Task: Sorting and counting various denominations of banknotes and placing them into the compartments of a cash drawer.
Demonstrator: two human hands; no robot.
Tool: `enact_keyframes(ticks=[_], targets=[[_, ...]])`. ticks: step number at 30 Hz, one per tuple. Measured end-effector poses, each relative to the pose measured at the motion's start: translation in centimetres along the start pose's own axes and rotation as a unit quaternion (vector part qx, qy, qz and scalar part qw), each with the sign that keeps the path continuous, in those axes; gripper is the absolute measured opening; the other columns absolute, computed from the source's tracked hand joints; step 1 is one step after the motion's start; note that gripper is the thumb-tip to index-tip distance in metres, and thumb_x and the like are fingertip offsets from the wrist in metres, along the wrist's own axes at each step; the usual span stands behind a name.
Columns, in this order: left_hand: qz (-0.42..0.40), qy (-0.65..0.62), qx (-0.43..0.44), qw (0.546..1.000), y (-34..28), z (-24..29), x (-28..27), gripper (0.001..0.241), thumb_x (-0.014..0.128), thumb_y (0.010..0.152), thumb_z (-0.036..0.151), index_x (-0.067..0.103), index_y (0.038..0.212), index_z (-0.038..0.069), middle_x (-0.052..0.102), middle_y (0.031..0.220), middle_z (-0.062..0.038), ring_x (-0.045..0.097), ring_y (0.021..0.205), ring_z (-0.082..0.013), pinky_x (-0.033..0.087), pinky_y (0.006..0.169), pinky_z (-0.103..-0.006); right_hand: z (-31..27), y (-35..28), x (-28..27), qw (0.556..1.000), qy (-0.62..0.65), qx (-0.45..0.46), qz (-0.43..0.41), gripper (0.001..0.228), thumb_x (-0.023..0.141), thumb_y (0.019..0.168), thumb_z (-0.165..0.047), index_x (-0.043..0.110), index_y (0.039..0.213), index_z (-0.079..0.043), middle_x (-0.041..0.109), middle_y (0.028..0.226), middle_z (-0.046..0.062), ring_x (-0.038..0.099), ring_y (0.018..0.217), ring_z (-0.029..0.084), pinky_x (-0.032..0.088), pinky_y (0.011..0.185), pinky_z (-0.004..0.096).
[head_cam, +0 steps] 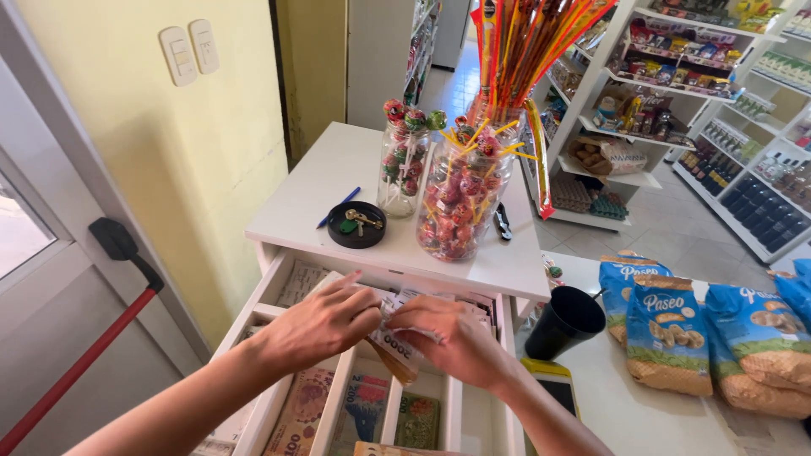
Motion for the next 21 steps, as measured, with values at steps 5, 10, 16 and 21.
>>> enact_keyframes(ticks=[5,10,16,21], targets=[[0.035,-0.155,-0.078,0.984,-0.9,0.2,-0.3,0.027,0.071,0.090,0.000,0.045,0.096,0.004,0.055,0.106,-0.016,0.064,0.077,-0.0300,0.060,0.053,-0.0429,-0.3,0.2,1.1,1.000,0.006,-0.016,0.008,0.013,0.072,0.092,-0.004,0.073,0.104,-0.008,0.068,0.107,0.005,0.066,0.095,0.023,0.053,0.081,0.033],[-0.009,-0.299,-0.171,0.939,-0.8,-0.2,-0.7,0.028,0.065,0.077,-0.006,0.041,0.087,0.006,0.060,0.112,-0.013,0.058,0.060,-0.0319,0.045,0.044,-0.0438,-0.2,-0.4,1.7,0.999,0.040,-0.008,-0.021,0.009,0.074,0.091,-0.006,0.074,0.100,-0.009,0.066,0.104,0.005,0.064,0.096,0.021,0.053,0.081,0.031],[-0.077,-0.420,-0.147,0.892,-1.3,2.0,-0.1,0.023,0.055,0.075,0.007,0.051,0.097,0.010,0.054,0.095,-0.006,0.056,0.074,-0.0190,0.054,0.063,-0.0331,-2.1,-2.3,4.5,0.995,-0.043,0.031,-0.080,0.010,0.063,0.091,0.003,0.056,0.094,-0.003,0.049,0.102,0.011,0.052,0.088,0.024,0.053,0.076,0.037],[-0.218,-0.420,-0.191,0.860,-0.2,4.9,-0.3,0.032,0.051,0.077,0.013,0.042,0.107,0.009,0.048,0.104,-0.009,0.054,0.080,-0.0269,0.052,0.071,-0.0495,-3.7,-4.5,3.5,0.965,0.074,0.159,-0.196,0.010,0.056,0.102,-0.007,0.048,0.097,-0.008,0.048,0.109,0.009,0.051,0.101,0.022,0.042,0.087,0.032]])
Point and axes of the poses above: each hand's wrist, its own y-axis towards the middle knuckle, its own x-axis out of the palm, z = x × y, the point moved 5 cm from there along y, towards the middle knuckle
